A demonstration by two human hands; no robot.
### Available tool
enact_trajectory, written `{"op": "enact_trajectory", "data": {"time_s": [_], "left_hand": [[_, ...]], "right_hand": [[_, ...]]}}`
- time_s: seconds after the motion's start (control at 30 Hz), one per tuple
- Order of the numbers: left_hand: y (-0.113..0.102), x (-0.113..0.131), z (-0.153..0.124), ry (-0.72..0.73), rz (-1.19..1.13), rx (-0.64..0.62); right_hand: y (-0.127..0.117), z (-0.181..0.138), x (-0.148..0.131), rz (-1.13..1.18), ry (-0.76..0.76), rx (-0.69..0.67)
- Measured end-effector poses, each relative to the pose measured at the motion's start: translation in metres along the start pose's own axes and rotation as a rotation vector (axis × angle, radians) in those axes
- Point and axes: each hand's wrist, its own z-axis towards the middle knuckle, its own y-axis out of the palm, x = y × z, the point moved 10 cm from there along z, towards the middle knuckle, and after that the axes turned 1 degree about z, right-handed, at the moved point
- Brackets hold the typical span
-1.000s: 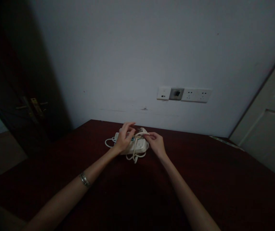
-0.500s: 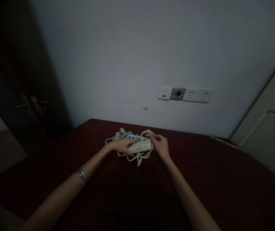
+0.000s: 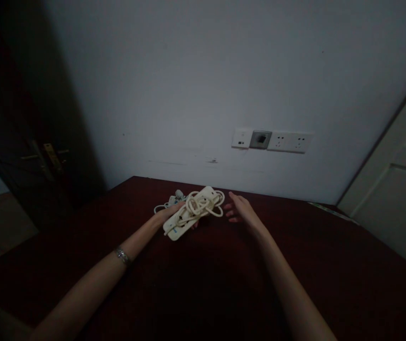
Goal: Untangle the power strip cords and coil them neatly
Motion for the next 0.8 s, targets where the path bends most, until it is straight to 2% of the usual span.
{"op": "enact_trajectory", "data": {"time_s": [0.07,0.13,0.2,0.33,0.4,0.47,0.57,0.67,0.8], "left_hand": [[-0.001,0.0,0.002,0.003,-0.179,0.026],[-0.006,0.0,0.005,0.03,-0.324,0.112],[-0.012,0.005,0.007,0.11,-0.434,0.214],[-0.018,0.017,0.007,0.272,-0.506,0.352],[-0.021,0.019,0.006,0.3,-0.498,0.401],[-0.023,0.019,0.006,0.315,-0.479,0.433],[-0.022,0.017,0.007,0.318,-0.451,0.437],[-0.024,0.012,0.01,0.293,-0.435,0.455],[-0.021,0.011,0.013,0.285,-0.382,0.421]], "right_hand": [[-0.008,0.002,0.0,0.0,0.006,0.057],[-0.006,0.001,-0.001,-0.051,0.0,0.027],[0.011,-0.007,0.0,-0.113,0.009,-0.116],[0.06,-0.04,0.002,-0.15,0.0,-0.507],[0.076,-0.047,-0.001,-0.198,-0.079,-0.568],[0.081,-0.045,-0.012,-0.28,-0.262,-0.483],[0.076,-0.037,-0.026,-0.453,-0.527,-0.224],[0.071,-0.03,-0.023,-0.579,-0.587,-0.063],[0.061,-0.024,-0.02,-0.496,-0.609,-0.016]]}}
